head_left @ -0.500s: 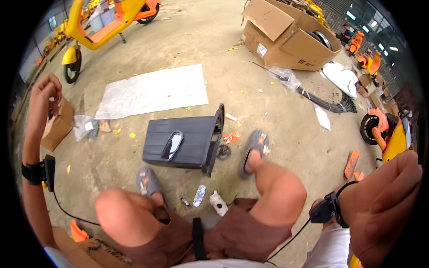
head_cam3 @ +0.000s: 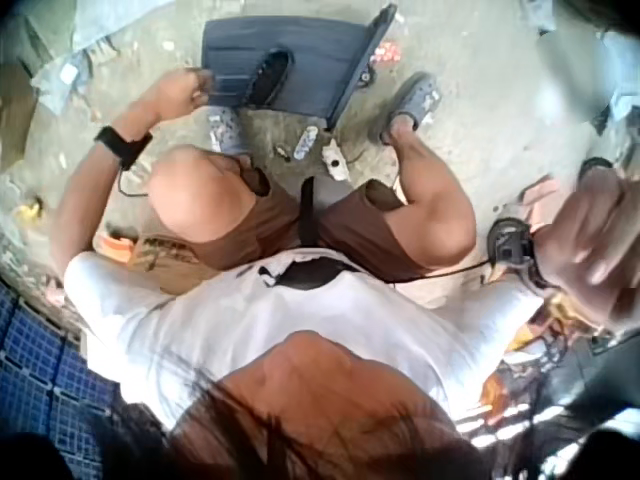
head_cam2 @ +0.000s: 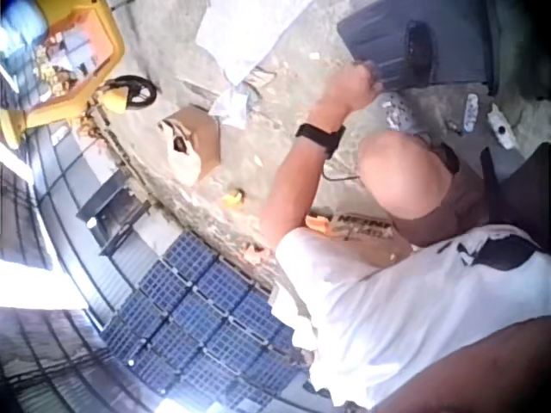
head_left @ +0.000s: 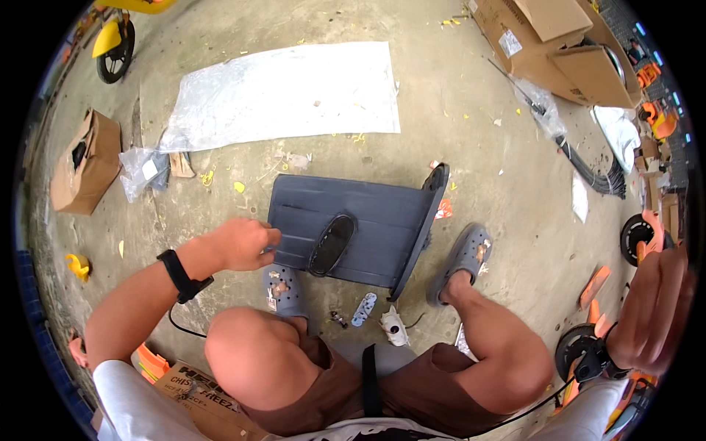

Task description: The person holds a white plastic housing and a circuit board, then uses a screwdriver to remove screws and detach the internal components from the housing.

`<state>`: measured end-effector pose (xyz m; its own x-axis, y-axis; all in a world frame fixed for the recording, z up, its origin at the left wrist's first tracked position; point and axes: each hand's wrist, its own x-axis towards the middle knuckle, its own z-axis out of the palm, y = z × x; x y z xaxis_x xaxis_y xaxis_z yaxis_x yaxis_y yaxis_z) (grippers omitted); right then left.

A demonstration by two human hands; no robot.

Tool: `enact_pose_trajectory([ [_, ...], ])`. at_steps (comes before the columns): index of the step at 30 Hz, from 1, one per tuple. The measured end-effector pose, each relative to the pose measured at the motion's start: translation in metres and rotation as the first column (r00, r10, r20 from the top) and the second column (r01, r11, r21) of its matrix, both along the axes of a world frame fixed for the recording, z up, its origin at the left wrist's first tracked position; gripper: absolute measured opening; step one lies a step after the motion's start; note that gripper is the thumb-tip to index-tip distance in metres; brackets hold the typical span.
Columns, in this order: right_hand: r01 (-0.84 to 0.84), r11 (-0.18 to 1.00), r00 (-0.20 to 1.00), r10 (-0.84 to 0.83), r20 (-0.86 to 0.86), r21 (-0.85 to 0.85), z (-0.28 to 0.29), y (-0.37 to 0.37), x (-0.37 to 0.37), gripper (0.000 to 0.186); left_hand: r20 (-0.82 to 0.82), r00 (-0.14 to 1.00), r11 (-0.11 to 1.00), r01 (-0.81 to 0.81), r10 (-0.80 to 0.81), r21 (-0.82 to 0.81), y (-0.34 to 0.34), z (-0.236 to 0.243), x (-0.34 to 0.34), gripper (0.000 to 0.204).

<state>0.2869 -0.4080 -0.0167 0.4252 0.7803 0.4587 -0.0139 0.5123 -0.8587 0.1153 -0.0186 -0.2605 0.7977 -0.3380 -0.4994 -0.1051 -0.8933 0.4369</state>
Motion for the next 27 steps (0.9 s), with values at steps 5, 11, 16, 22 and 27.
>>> enact_pose_trajectory([
  [5, 0.566, 0.786, 0.762, -0.614, -0.205, -0.247, -0.010, -0.059, -0.010, 0.053, 0.217, 0.976, 0.999, -0.013, 0.022, -0.040, -0.002, -0.011, -0.016, 0.016],
  [11, 0.586, 0.715, 0.496, -0.689, -0.529, -0.382, -0.069, -0.139, -0.067, 0.044, 0.302, 0.932, 0.978, -0.168, 0.199, -0.127, -0.006, -0.030, -0.027, 0.015],
  [16, 0.498, 0.758, 0.590, -0.652, -0.477, -0.421, -0.061, -0.156, -0.142, 0.030, 0.401, 0.895, 0.980, -0.158, 0.194, -0.122, -0.045, -0.043, -0.037, 0.031],
  [22, 0.319, 0.700, 0.895, 0.000, 0.445, -0.640, -0.052, -0.111, -0.213, 0.025, 0.135, 0.887, 0.895, -0.426, 0.442, -0.128, -0.080, -0.051, -0.018, 0.069],
  [27, 0.445, 0.861, 0.634, -0.110, 0.765, -0.245, -0.080, -0.068, -0.227, 0.028, 0.205, 0.853, 0.875, -0.450, 0.480, -0.177, -0.101, -0.044, -0.006, 0.069],
])
